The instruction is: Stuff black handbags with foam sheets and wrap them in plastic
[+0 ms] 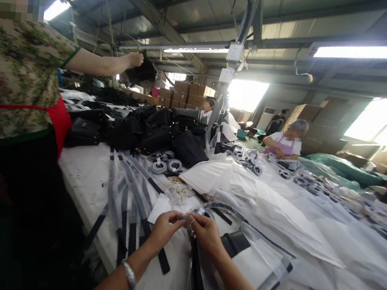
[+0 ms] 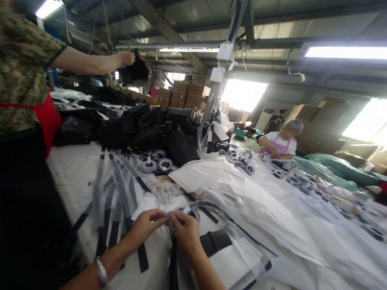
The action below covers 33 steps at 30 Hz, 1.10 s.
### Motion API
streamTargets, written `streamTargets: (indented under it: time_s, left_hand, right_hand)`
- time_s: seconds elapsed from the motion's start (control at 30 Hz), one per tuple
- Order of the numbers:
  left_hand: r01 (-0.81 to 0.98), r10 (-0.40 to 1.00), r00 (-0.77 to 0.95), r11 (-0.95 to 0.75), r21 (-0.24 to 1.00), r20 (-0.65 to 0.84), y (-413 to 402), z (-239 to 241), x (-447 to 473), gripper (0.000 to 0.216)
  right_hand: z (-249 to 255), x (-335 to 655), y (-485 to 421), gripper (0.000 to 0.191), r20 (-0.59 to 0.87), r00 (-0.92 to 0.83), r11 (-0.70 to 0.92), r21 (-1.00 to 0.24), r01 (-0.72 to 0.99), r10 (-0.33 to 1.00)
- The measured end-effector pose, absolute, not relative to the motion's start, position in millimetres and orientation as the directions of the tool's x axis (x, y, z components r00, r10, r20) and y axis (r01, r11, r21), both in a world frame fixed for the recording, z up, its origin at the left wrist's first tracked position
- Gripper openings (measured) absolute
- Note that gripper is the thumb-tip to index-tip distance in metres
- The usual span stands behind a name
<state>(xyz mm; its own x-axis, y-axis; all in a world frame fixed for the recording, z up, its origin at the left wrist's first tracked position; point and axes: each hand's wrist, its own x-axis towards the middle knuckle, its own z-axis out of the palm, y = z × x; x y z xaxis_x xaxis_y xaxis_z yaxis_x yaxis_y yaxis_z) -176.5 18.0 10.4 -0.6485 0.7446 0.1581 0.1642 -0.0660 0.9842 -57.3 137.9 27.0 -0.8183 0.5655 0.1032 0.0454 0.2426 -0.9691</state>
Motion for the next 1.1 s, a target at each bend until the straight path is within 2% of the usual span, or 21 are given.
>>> streamTargets:
  time_s: [0.2,0.3,0.53,0.67,0.77,0.83,0.9,0.97,1.03,1.1]
  left_hand:
    - [0.122,0.725,-0.675,-0.074,0.990,0.137,11.2,4.1,-173.8,0.033]
    - [0.078,0.688,-0.718,-0.070,0.995,0.105,3.8,-1.1,-174.2,0.039]
    - [0.040,0.531,-0.845,-0.041,0.998,0.056,-38.4,1.9,-166.3,0.051]
    - [0.037,0.510,-0.860,0.061,0.997,0.001,-67.8,-11.9,-138.2,0.057]
    - [0.059,0.542,-0.840,0.140,0.988,-0.027,-81.4,-28.4,-108.7,0.055]
    - [0.235,0.620,-0.781,0.186,0.954,0.071,-85.6,-33.0,-94.5,0.038]
    - [0.473,0.777,-0.613,0.216,0.854,0.143,-87.1,-28.5,-89.8,0.018]
    - [0.619,0.915,-0.392,0.182,0.764,0.100,-86.7,-15.1,-95.7,0.012]
    - [0.633,0.967,-0.251,0.138,0.762,0.033,-83.2,3.6,-110.4,0.017]
    - [0.562,0.958,-0.285,0.142,0.815,0.030,-73.6,21.9,-130.6,0.022]
  right_hand:
    - [16.8,-55.9,144.3,0.049,0.038,-0.767,0.145,-0.987,0.072,0.640]
    - [10.0,-57.0,149.3,0.046,0.001,-0.741,0.116,-0.988,0.104,0.671]
    - [-7.0,-61.4,156.2,0.036,0.000,-0.730,0.172,-0.972,0.161,0.684]
    - [-11.1,-63.2,156.6,0.046,0.003,-0.738,0.197,-0.965,0.176,0.674]
    - [-9.5,-64.9,156.7,0.061,0.030,-0.743,0.221,-0.962,0.160,0.669]
    - [-2.4,-64.8,155.9,0.064,0.057,-0.748,0.249,-0.957,0.148,0.661]
    - [11.9,-59.2,154.0,0.061,0.096,-0.753,0.297,-0.945,0.138,0.651]
    - [31.6,-42.7,150.7,0.052,0.150,-0.749,0.369,-0.920,0.133,0.645]
    - [50.5,-11.4,146.2,0.041,0.210,-0.731,0.446,-0.884,0.142,0.649]
    - [61.1,33.1,141.0,0.035,0.255,-0.680,0.508,-0.838,0.199,0.687]
